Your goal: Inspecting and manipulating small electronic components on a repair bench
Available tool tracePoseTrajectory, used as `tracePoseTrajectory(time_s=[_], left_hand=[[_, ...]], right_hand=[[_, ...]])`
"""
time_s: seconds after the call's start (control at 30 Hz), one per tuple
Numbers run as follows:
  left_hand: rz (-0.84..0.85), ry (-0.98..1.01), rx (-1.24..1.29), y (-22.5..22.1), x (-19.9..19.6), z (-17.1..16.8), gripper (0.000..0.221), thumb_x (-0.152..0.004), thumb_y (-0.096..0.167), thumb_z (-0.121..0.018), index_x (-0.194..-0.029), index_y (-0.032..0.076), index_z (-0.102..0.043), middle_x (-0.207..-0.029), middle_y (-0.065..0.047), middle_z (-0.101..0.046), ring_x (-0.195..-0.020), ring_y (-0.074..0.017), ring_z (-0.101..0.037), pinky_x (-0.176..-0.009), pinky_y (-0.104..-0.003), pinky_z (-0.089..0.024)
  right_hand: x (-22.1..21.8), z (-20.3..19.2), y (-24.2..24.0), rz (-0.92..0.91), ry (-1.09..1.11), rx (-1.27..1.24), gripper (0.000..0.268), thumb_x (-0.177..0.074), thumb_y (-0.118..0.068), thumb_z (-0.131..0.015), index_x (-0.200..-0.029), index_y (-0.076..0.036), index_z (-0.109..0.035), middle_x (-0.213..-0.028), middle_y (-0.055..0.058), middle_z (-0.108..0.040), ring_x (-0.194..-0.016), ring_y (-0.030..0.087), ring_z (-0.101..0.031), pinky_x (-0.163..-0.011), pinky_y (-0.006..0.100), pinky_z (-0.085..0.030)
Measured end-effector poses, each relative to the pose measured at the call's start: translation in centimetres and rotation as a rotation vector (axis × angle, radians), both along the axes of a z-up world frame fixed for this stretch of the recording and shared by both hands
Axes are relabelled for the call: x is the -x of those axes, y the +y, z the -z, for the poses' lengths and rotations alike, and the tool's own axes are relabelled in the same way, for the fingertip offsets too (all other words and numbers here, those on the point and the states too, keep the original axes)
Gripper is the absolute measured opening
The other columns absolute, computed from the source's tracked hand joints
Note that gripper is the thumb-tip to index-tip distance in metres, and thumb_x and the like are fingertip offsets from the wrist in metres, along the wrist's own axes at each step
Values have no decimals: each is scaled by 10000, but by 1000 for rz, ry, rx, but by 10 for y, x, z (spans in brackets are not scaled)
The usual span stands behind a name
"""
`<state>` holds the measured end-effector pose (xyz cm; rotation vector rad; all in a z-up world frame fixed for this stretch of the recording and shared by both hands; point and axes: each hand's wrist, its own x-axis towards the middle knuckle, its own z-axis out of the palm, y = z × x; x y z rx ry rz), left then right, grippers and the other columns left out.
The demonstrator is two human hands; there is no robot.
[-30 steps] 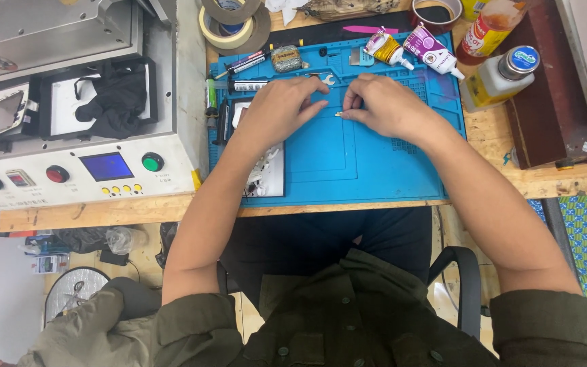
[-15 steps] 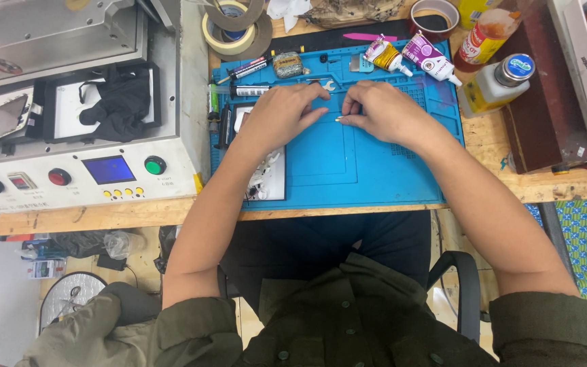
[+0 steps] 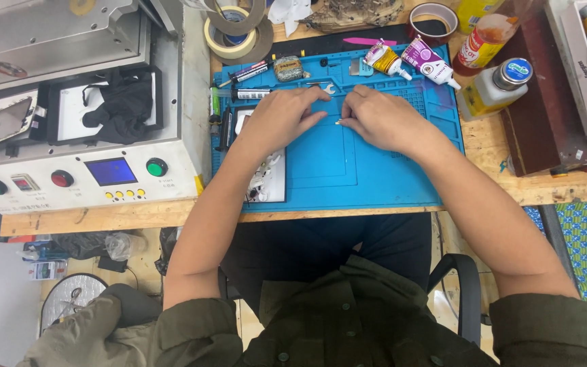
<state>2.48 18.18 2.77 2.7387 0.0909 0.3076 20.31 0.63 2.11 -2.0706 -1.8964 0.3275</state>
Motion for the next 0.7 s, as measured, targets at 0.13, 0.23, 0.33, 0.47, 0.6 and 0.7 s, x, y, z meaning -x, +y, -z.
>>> tracePoseTrajectory(time_s=[0.13, 0.23, 0.33, 0.47, 0.6, 0.7], left_hand=[[-4, -10, 1, 1, 1, 3, 257, -1019, 106, -778, -1270, 73, -735, -789, -96, -733, -751, -298, -762, -730, -434, -588], [-11, -16, -8, 1, 0, 3, 239, -1021, 113, -776, -1256, 86, -745, -770, -78, -723, -734, -278, -754, -729, -417, -584], [-3, -22, -20, 0, 0, 3, 233, -1020, 112, -781, -1248, 76, -750, -774, -80, -727, -737, -276, -756, -729, -417, -583], [11, -57, -9, 2, -1, 3, 222, -1013, 96, -782, -1233, 66, -760, -768, -84, -720, -726, -274, -749, -711, -401, -578], [5, -143, 85, 2, 2, 1, 183, -1015, 82, -782, -1196, 64, -762, -768, -100, -708, -719, -299, -741, -696, -426, -588], [15, -161, 185, 4, 2, 4, 161, -1055, 134, -760, -1212, 99, -746, -869, -81, -709, -776, -252, -714, -698, -416, -559]], right_hand=[[0, 0, -1, -9, 4, 26, 115, -1041, -157, -729, -1041, -43, -735, -983, 145, -717, -974, 387, -774, -739, 485, -639], [-1, -6, -1, -10, 23, 65, 119, -1033, -161, -726, -1039, -45, -749, -980, 132, -723, -971, 354, -780, -743, 455, -641], [-2, -4, 0, -15, 40, 67, 138, -1020, -166, -733, -1050, -32, -749, -990, 157, -726, -981, 385, -776, -738, 486, -641], [-1, -4, -2, -26, 41, 45, 128, -1026, -149, -726, -1060, -26, -742, -992, 174, -723, -981, 412, -770, -750, 513, -633], [0, -6, 1, 14, 102, 61, 136, -1074, -143, -687, -1092, -17, -735, -1011, 187, -717, -1007, 439, -756, -769, 534, -622], [-7, 3, 5, 64, 270, 90, 147, -1113, -207, -677, -1139, -67, -713, -1020, 135, -715, -956, 348, -703, -776, 488, -555]])
